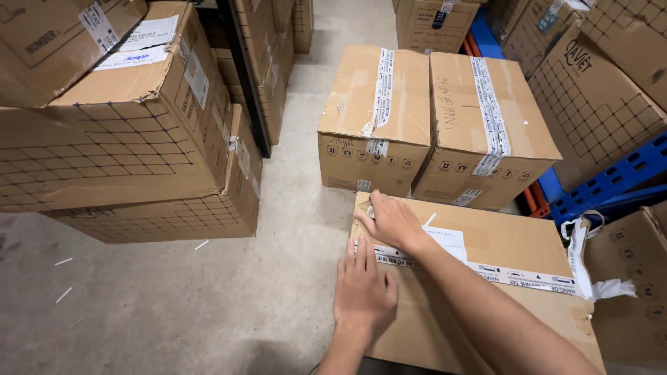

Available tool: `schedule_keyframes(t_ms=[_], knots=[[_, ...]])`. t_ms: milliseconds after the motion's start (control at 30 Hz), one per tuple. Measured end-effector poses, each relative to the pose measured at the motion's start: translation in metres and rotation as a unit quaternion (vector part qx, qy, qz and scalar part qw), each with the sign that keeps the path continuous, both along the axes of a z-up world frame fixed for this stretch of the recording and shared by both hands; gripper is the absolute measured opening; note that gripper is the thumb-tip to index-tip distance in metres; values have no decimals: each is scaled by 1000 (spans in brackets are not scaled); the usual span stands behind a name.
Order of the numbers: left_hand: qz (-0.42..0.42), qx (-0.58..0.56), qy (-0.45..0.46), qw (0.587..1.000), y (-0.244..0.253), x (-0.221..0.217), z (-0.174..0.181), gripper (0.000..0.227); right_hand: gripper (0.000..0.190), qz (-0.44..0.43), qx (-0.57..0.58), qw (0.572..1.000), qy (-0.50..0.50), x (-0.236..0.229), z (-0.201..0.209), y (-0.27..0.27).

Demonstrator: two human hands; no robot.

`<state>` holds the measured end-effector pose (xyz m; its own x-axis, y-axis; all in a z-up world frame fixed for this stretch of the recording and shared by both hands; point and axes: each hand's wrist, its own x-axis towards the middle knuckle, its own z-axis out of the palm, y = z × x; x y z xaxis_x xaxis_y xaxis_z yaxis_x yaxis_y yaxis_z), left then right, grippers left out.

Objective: A person is seen packing small product boxes into a larger cardboard shipping carton in a warehouse.

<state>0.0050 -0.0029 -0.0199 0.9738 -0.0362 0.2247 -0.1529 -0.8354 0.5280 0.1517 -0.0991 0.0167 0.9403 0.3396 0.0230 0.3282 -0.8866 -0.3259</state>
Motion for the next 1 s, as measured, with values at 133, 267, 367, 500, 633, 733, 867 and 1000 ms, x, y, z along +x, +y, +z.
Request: schedule_keyframes(t_ms=[133,267,367,500,633,733,867,1000], knots=[[-3,4,36,999,0,4,0,77,44,-7,8,999,39,14,3,-1],[-10,22,74,997,4,7,-1,77,33,-84,179,980,-19,31,-22,-22],[-12,43,96,994,1,7,-3,80,36,-289,553,781,-20,12,-15,-51],[-11,56,88,994,1,8,-11,81,33,-456,768,444,76,-46,9,-112],[-11,77,20,997,2,5,-26,78,56,-309,860,405,-17,-117,32,-201],[-9,69,-52,996,0,6,-14,76,46,-425,784,444,-83,-162,76,-200],[12,68,-33,997,0,7,2,72,46,-424,755,479,-144,-199,95,-230],[16,55,-30,998,-2,-2,5,70,59,-457,677,544,-192,-266,128,-333]])
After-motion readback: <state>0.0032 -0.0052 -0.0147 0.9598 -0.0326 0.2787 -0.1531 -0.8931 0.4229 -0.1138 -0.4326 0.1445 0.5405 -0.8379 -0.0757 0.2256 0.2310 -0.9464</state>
